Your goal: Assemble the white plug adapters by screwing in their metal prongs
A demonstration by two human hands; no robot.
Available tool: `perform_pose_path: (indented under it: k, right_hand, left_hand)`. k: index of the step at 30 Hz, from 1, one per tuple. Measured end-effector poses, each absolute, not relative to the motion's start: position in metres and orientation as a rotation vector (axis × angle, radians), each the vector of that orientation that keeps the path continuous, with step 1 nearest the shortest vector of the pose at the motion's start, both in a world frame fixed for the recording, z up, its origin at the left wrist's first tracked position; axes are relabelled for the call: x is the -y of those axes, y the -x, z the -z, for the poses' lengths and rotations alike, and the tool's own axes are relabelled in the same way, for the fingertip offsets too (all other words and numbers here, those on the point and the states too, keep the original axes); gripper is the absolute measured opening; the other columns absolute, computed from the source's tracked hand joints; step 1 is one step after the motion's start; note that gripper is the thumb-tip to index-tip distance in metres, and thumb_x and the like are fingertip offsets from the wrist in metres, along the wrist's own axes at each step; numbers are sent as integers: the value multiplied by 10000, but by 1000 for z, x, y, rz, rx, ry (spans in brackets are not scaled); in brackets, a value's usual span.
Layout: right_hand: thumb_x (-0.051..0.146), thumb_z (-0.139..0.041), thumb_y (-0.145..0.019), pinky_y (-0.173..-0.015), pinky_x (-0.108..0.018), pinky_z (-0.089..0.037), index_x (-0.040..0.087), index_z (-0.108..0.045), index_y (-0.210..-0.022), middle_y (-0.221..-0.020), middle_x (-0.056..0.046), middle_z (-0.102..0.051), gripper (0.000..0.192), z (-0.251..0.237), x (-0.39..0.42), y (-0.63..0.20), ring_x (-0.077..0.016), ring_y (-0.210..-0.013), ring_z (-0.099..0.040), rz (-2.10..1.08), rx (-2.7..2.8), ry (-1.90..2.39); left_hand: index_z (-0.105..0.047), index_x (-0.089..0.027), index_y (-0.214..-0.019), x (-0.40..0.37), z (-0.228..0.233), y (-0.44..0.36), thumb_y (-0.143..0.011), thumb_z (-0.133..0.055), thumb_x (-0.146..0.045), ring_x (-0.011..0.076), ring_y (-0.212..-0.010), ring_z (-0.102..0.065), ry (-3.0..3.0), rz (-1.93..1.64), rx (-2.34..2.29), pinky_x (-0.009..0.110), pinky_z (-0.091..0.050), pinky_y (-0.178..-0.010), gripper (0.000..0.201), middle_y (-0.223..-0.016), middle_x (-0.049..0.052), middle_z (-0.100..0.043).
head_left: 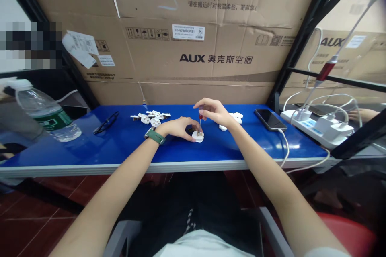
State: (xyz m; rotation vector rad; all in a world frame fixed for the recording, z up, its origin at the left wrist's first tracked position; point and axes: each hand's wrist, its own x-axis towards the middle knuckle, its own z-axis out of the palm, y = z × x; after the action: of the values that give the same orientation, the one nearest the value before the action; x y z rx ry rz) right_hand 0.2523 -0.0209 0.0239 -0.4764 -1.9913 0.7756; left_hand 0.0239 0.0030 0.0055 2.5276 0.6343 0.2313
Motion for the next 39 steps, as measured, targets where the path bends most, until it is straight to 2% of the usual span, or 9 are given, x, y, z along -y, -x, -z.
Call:
perform_pose_path:
  k: [8, 22, 35, 39]
  right_hand:
    - [360, -671, -918, -667, -276, -580, 179, -724, -1084, -1017, -61, -689, 251, -23, 20, -251, -154, -768, -646, -787, 2009, 504]
    - [377, -648, -941, -642, -292, -575, 185, -682, -1157, -841, -27, -680, 291, -19, 13, -252, -151, -669, -648, -780, 1941, 562]
    - [334, -654, -922, -661, -290, -588, 176, -698, -1117, -900, -42, -700, 254, -19, 14, -251, -153, -710, -668, -777, 1977, 606]
    - [323, -652, -918, -666, -294, -588, 179, -697, -1111, -865, -33, -688, 245, -19, 13, -252, -155, -701, -665, -777, 1950, 600]
  left_hand:
    - [-739, -257, -1170, -3, -5, -24, -782, -842, -387, 233, -1099, -667, -2528, -248, -623, 339, -476, -979, 423, -1173, 30, -742]
    - [-737, -256, -1183, -3, -6, -24, -787, -834, -429, 239, -1097, -668, -2573, -228, -655, 335, -451, -993, 442, -1166, 27, -748]
    - [-736, -249, -1173, -2, -6, -24, -787, -834, -414, 236, -1085, -670, -2547, -240, -630, 333, -456, -982, 431, -1163, 29, -746]
    - [-739, -256, -1173, -1, -7, -24, -787, -833, -421, 236, -1093, -661, -2562, -235, -648, 328, -449, -979, 430, -1157, 24, -746]
